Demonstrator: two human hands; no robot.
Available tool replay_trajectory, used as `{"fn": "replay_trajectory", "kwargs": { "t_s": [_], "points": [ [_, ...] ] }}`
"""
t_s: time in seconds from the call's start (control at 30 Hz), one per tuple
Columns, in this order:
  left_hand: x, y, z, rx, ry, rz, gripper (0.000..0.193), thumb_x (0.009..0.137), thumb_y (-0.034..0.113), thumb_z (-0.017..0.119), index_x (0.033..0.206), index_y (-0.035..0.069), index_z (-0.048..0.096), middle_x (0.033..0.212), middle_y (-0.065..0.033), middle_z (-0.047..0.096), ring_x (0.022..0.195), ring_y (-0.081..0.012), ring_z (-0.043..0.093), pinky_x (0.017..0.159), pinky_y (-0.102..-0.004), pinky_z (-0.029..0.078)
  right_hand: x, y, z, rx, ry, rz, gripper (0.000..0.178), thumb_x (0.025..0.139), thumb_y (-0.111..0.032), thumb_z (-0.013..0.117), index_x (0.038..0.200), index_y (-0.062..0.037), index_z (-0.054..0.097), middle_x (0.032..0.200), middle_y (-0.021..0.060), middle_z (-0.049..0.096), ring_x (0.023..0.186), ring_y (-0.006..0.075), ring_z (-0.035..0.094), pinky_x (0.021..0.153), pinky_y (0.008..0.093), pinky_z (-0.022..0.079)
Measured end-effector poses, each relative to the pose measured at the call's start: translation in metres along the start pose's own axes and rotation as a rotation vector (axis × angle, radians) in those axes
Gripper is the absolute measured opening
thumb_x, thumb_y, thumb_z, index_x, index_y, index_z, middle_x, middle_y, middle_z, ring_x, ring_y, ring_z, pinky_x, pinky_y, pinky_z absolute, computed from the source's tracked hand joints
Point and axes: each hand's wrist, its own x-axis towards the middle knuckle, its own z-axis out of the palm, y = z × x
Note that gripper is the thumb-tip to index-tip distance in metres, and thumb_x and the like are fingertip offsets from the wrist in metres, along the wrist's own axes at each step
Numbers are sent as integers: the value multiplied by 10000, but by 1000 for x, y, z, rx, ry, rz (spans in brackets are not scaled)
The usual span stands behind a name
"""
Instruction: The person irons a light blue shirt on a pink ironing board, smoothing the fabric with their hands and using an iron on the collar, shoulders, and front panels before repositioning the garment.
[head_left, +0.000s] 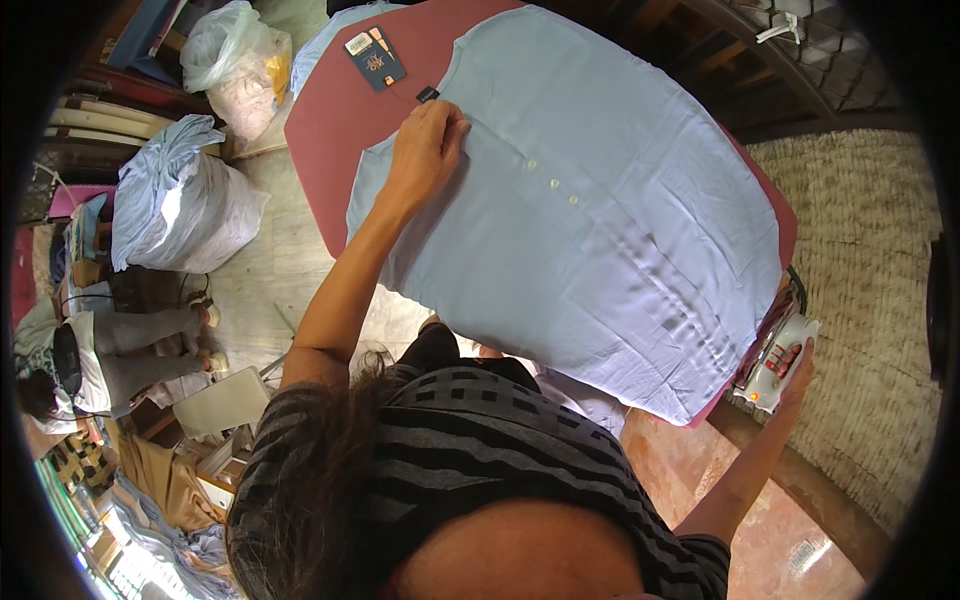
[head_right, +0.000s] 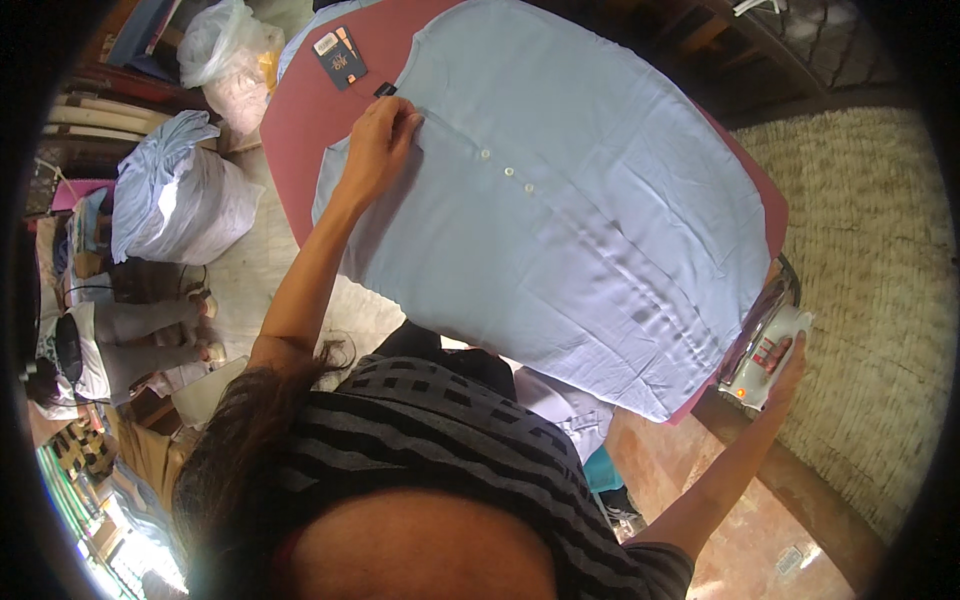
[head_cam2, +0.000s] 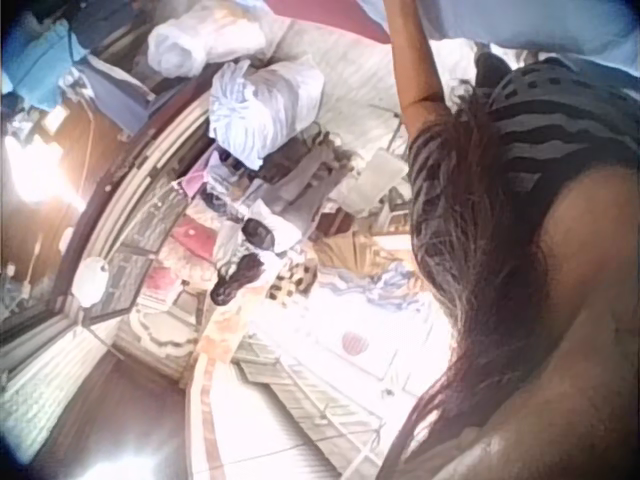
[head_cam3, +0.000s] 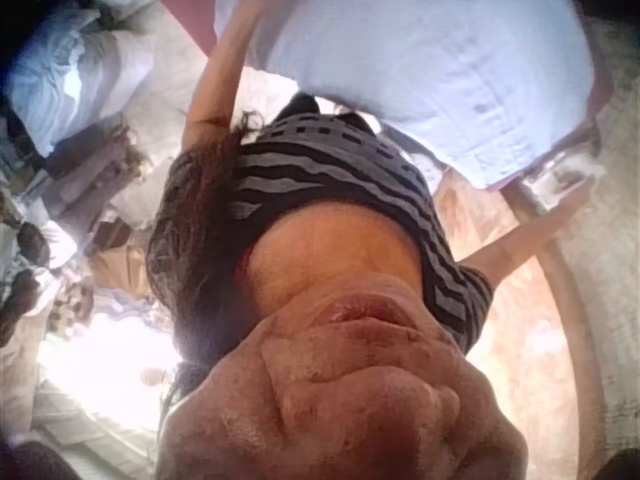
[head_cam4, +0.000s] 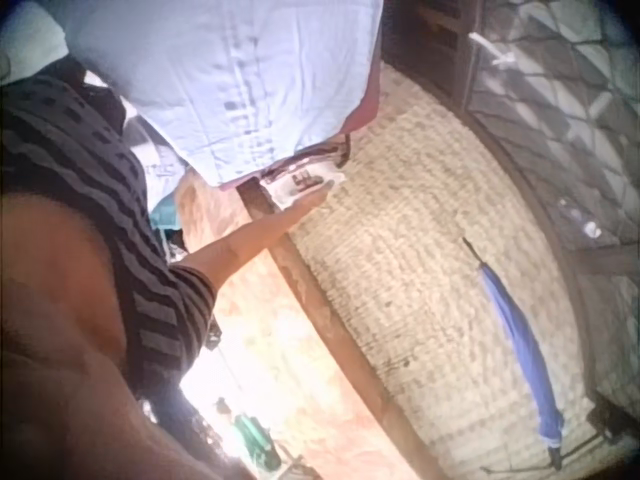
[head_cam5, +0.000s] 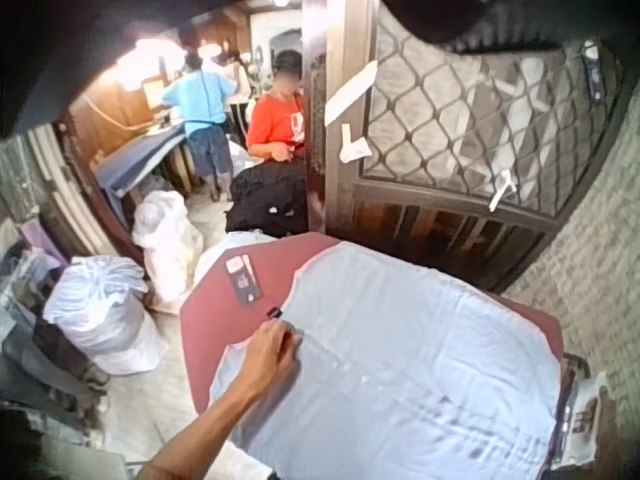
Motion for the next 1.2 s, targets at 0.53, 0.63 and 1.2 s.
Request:
{"fn": "replay_trajectory", "kwargs": {
  "t_s": [0.53, 0.63, 1.2],
  "points": [
    [5, -11, 5, 83, -75, 58, 184, 870, 180, 697, 1040, 201, 763, 843, -25, 585, 800, -220, 595, 733, -350, 496, 4, -6, -13, -35, -17, 65, 430, 959, -535, 549, 793, -138, 533, 525, -46, 394, 384, 72, 346, 363, 252, 292],
    [17, -13, -6, 129, -174, 102, 197, 856, 223, 715, 1046, 225, 770, 879, -8, 577, 865, -200, 585, 773, -342, 487, -10, -16, -19, -77, 51, 89, 432, 946, -539, 562, 786, -140, 523, 514, -48, 371, 380, 73, 335, 359, 252, 282],
    [81, -70, -14, -113, -481, 600, 181, 819, 258, 767, 983, 183, 751, 1239, 102, 665, 1350, -244, 426, 1084, -464, 249, -311, -162, 298, 54, -235, -176, 272, 1010, -282, 511, 1008, -23, 592, 623, -8, 483, 474, 64, 422, 436, 225, 316]
  ]
}}
